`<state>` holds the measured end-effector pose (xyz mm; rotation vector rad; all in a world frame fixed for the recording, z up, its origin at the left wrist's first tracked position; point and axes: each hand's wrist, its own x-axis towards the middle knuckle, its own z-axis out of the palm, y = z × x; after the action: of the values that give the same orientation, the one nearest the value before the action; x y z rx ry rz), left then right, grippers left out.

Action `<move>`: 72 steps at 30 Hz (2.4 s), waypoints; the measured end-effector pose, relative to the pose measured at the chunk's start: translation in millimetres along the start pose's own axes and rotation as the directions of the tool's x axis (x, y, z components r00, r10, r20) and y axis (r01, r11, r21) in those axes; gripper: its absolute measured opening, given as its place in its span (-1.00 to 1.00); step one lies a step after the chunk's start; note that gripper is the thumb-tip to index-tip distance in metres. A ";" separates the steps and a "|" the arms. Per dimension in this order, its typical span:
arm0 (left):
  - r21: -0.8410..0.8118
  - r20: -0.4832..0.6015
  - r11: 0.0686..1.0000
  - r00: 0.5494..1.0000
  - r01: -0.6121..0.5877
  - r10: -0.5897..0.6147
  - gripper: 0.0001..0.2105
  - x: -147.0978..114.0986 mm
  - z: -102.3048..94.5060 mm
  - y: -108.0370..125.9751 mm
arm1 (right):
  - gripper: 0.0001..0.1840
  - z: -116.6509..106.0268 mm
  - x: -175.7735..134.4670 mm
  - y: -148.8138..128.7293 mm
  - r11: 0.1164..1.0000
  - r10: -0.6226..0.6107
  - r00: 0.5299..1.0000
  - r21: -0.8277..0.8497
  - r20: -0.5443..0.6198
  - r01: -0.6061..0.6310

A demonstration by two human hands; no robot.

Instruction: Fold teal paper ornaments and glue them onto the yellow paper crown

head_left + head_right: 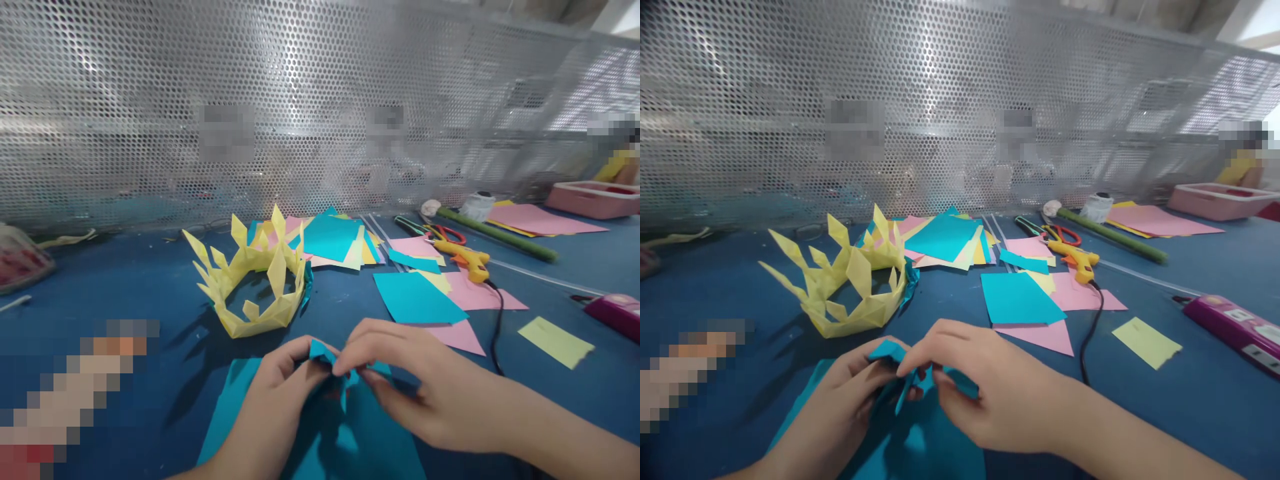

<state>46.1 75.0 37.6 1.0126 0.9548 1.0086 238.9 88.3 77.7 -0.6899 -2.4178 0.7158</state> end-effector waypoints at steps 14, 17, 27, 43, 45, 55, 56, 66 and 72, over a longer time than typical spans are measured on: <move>0.027 0.120 0.998 0.991 -0.065 0.061 -0.78 -2.3 0.1 -0.6 | -0.84 2.1 5.2 1.0 0.967 0.128 0.976 0.242 -0.176 -0.083; 0.044 0.137 0.997 0.989 -0.060 0.053 -0.71 -4.0 0.3 -0.6 | -0.85 4.0 4.6 0.1 0.933 0.197 0.961 0.339 -0.194 -0.123; 0.135 0.122 0.987 0.990 -0.084 0.068 -0.74 -9.9 3.3 0.9 | -0.85 9.0 2.9 1.7 0.949 0.127 0.959 0.312 -0.252 -0.043; 0.385 0.036 0.909 0.986 -0.162 0.161 -0.91 -9.1 3.9 10.1 | -0.76 13.0 -3.5 0.6 0.909 -0.369 0.910 -0.275 -0.187 0.312; 0.387 0.042 0.907 0.986 -0.167 0.163 -0.90 -8.9 2.6 10.2 | -0.74 14.0 -4.4 -0.5 0.910 -0.365 0.910 -0.283 -0.195 0.305; 0.245 0.138 0.955 0.981 -0.166 0.135 -0.78 -13.3 -0.5 2.2 | -0.84 16.9 -1.9 -2.3 0.988 0.051 0.915 0.155 -0.401 0.013; 0.224 0.140 0.960 0.980 -0.169 0.140 -0.77 -14.4 -0.2 1.8 | -0.85 17.8 -2.3 -2.2 0.981 0.088 0.912 0.196 -0.401 -0.008; 0.389 0.036 0.905 0.985 -0.170 0.170 -0.83 -14.2 5.0 8.2 | -0.85 25.4 1.3 -7.2 0.811 0.401 0.871 0.552 -0.284 -0.193; 0.361 0.127 0.919 0.984 -0.161 0.123 -0.82 -9.7 2.3 1.6 | -0.89 25.7 1.6 -3.8 0.738 0.427 0.888 0.633 -0.169 -0.234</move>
<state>45.5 65.6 41.2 1.4533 1.0197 0.9023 221.1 77.8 61.9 -0.8904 -1.6431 1.3382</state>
